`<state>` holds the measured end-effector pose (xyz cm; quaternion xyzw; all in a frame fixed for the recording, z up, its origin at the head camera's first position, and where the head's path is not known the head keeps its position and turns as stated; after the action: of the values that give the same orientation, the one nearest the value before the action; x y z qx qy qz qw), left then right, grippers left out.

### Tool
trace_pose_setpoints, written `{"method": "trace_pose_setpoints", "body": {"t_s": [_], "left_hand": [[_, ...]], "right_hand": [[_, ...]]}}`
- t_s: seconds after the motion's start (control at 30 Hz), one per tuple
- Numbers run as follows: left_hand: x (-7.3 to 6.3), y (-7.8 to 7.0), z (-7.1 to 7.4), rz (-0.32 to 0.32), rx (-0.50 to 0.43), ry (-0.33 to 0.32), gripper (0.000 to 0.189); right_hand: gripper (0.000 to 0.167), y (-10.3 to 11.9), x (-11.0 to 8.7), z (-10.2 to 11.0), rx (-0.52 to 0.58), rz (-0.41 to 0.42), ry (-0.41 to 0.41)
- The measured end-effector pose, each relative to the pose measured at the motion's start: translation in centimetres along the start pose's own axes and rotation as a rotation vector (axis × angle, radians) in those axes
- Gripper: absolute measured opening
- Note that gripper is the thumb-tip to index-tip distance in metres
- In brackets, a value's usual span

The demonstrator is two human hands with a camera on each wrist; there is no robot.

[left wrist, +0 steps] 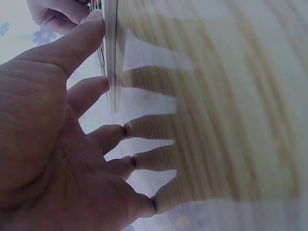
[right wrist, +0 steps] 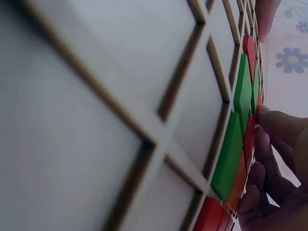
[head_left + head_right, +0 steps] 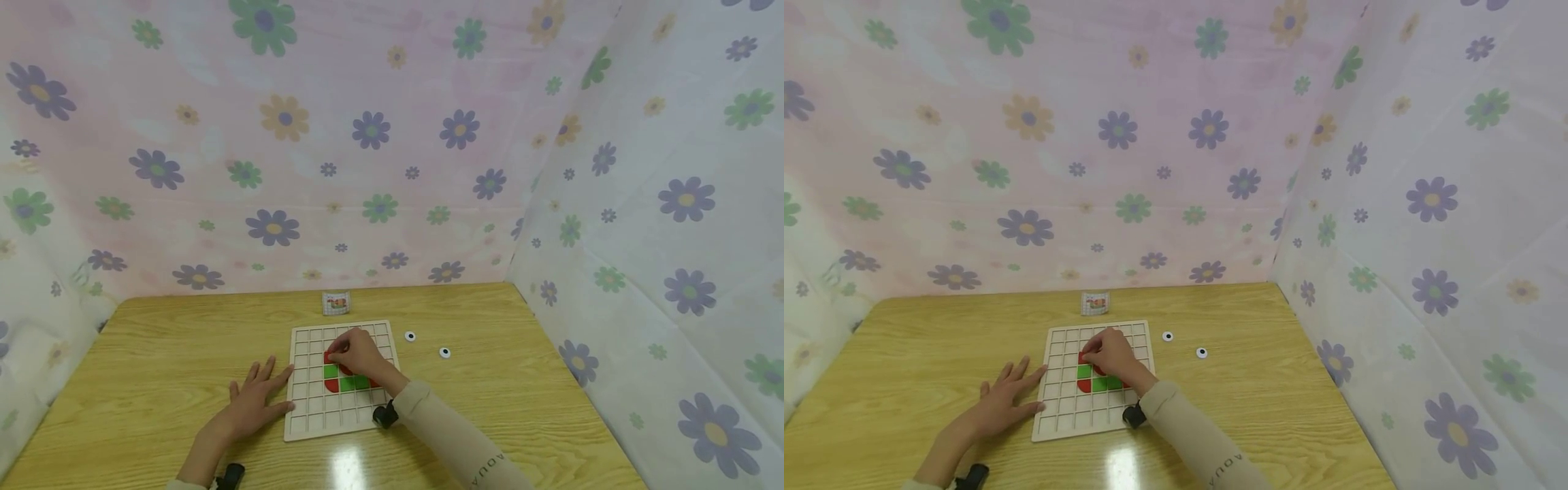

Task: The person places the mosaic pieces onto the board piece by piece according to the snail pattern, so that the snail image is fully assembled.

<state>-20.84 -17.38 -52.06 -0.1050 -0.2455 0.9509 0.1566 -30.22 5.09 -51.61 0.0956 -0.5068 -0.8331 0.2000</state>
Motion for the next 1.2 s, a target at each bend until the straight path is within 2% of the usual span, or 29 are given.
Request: {"method": "trace_pose_setpoints", "body": {"t_s": [0.37, 0.53, 0.73, 1.03, 1.2], "left_hand": [[0.1, -0.1, -0.1, 0.001, 0.001, 0.011, 0.075], [0.1, -0.1, -0.2, -0.003, 0.017, -0.008, 0.076], [-0.1, 0.1, -0.3, -0.01, 0.011, -0.022, 0.076], [-0.2, 0.0, -0.2, -0.01, 0.001, -0.014, 0.076], [-0.1, -0.2, -0.1, -0.017, -0.012, -0.008, 0.076]], "right_hand": [[0.008, 0.0, -0.2, 0.1, -0.011, -0.032, -0.008], [0.016, 0.7, -0.5, 1.0, -0.018, 0.048, -0.059], [0.015, 2.9, -1.6, 4.0, -0.01, 0.154, -0.094], [0.013, 5.0, -4.0, 8.6, -0.036, 0.122, -0.007], [0.013, 4.3, -6.2, 10.0, -0.104, 0.022, 0.111]]}}
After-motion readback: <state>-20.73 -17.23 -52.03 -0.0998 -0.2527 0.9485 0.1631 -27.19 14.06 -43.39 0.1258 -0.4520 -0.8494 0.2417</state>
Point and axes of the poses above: each hand's wrist, its own x-axis towards the middle knuckle, its own z-axis out of the back of the hand, y = z × x, the point moved 3 cm from there along x, towards the middle knuckle, and after that the axes turned 12 degrees about x, right-handed, at the moved point
